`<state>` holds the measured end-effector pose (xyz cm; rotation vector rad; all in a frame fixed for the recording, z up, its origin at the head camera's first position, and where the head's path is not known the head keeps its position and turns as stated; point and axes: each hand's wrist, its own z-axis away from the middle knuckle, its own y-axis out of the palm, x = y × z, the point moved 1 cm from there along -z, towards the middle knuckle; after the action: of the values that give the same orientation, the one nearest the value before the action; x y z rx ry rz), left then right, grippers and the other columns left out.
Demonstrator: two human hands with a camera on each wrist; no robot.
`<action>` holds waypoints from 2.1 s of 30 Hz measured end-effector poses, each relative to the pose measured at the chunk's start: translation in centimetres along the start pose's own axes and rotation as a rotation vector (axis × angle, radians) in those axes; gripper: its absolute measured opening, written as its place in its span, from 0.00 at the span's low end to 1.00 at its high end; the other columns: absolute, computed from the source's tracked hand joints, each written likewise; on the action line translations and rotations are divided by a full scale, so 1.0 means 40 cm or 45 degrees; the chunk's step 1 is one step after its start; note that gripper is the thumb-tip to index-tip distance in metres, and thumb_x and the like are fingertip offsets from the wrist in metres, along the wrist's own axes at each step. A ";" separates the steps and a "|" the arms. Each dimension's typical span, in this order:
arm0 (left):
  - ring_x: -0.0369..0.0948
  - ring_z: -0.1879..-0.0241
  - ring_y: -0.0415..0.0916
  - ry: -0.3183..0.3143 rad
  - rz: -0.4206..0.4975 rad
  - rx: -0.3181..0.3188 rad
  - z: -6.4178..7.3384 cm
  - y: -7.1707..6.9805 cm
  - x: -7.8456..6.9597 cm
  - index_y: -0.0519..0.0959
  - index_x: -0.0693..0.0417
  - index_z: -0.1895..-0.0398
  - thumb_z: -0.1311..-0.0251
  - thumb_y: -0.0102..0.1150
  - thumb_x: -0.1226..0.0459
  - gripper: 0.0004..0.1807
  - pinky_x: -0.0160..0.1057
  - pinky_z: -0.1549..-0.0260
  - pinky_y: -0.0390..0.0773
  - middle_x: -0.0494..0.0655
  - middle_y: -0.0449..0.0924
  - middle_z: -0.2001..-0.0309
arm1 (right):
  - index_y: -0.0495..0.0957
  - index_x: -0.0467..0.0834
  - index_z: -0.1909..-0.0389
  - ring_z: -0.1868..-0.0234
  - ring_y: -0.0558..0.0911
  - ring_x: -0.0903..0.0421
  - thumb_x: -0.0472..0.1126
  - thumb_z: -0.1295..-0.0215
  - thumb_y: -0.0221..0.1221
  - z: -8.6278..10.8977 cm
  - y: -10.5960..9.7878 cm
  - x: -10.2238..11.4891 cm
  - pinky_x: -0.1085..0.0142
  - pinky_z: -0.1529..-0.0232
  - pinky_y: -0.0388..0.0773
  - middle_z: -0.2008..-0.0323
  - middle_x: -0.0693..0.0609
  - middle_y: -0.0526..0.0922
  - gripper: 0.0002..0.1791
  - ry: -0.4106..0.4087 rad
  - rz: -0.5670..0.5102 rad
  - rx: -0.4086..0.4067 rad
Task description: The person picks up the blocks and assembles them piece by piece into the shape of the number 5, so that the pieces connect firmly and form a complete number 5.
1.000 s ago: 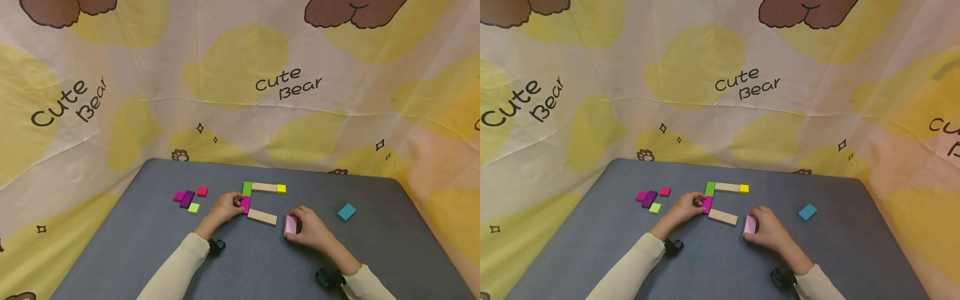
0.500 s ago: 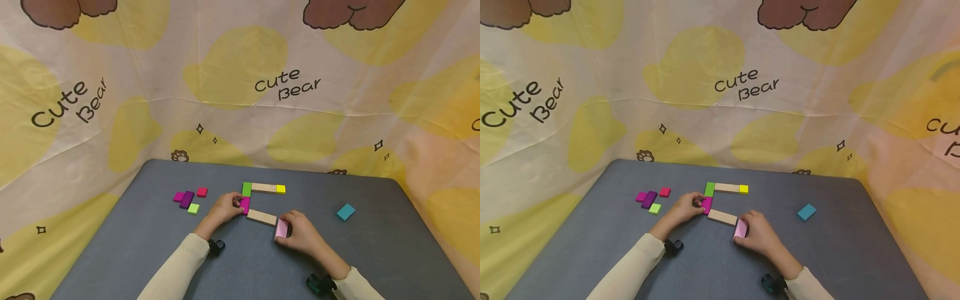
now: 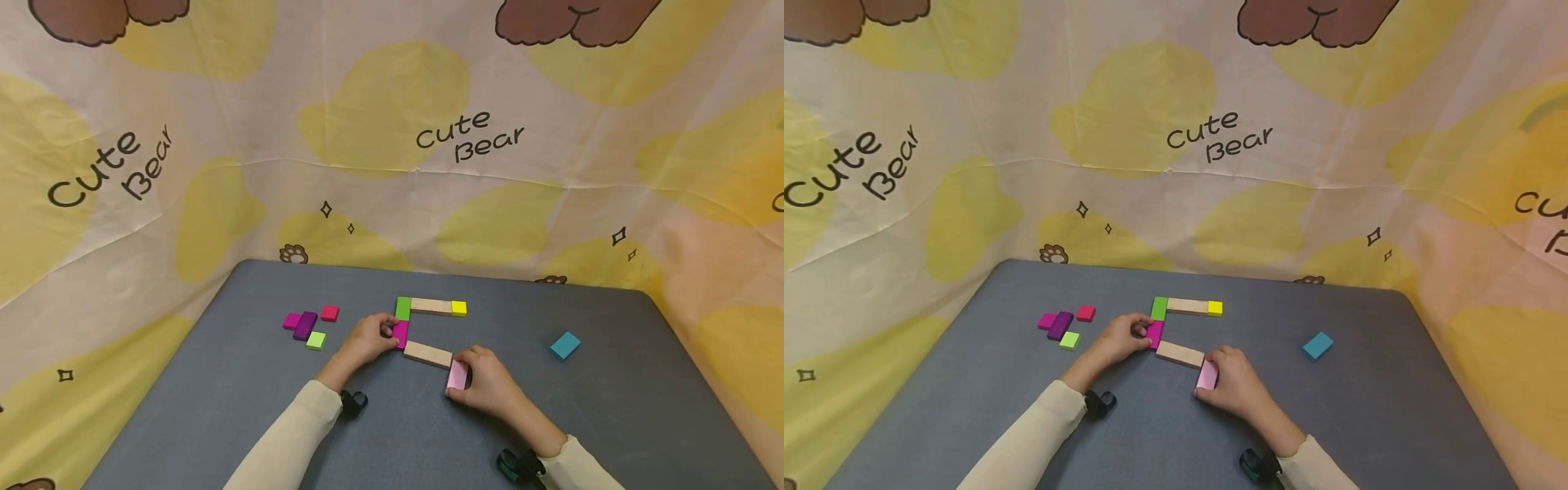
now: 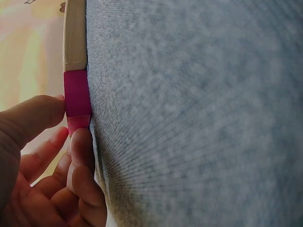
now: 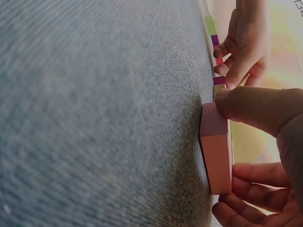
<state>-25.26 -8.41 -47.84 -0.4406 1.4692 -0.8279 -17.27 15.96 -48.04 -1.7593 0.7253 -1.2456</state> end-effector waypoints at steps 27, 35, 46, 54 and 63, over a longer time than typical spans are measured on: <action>0.38 0.68 0.71 0.018 0.009 -0.001 0.000 -0.001 0.002 0.80 0.52 0.50 0.48 0.69 0.63 0.20 0.37 0.67 0.71 0.44 0.78 0.68 | 0.82 0.48 0.56 0.58 0.75 0.55 0.59 0.58 0.72 0.003 -0.014 -0.003 0.58 0.58 0.75 0.59 0.53 0.80 0.28 -0.008 0.108 -0.051; 0.38 0.68 0.71 0.013 0.009 0.004 -0.003 -0.001 0.004 0.80 0.52 0.50 0.47 0.69 0.62 0.20 0.37 0.67 0.71 0.44 0.78 0.68 | 0.80 0.47 0.49 0.50 0.77 0.48 0.55 0.52 0.69 0.001 -0.058 -0.032 0.47 0.51 0.76 0.52 0.49 0.81 0.29 -0.016 0.083 -0.111; 0.38 0.68 0.72 0.007 0.006 0.006 0.001 -0.002 0.001 0.81 0.51 0.50 0.48 0.69 0.62 0.20 0.36 0.67 0.71 0.43 0.79 0.68 | 0.78 0.47 0.44 0.47 0.77 0.43 0.55 0.48 0.67 0.004 -0.114 -0.095 0.44 0.51 0.76 0.48 0.44 0.79 0.30 0.028 0.108 -0.151; 0.38 0.68 0.72 0.026 0.021 0.011 0.001 -0.002 0.003 0.80 0.53 0.50 0.47 0.69 0.63 0.19 0.37 0.67 0.71 0.44 0.79 0.67 | 0.77 0.44 0.42 0.45 0.75 0.37 0.54 0.42 0.64 0.018 -0.152 -0.158 0.40 0.49 0.72 0.46 0.40 0.78 0.29 0.080 0.083 -0.185; 0.39 0.67 0.72 0.017 0.023 0.009 0.005 -0.006 0.003 0.80 0.52 0.50 0.48 0.68 0.63 0.19 0.37 0.65 0.72 0.44 0.79 0.67 | 0.75 0.44 0.41 0.44 0.71 0.32 0.54 0.40 0.63 0.039 -0.195 -0.206 0.37 0.57 0.73 0.44 0.37 0.75 0.29 0.131 0.109 -0.195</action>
<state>-25.13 -8.70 -47.72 -0.4164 1.4803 -0.8234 -18.67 26.97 -45.16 -1.7765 0.9682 -1.2574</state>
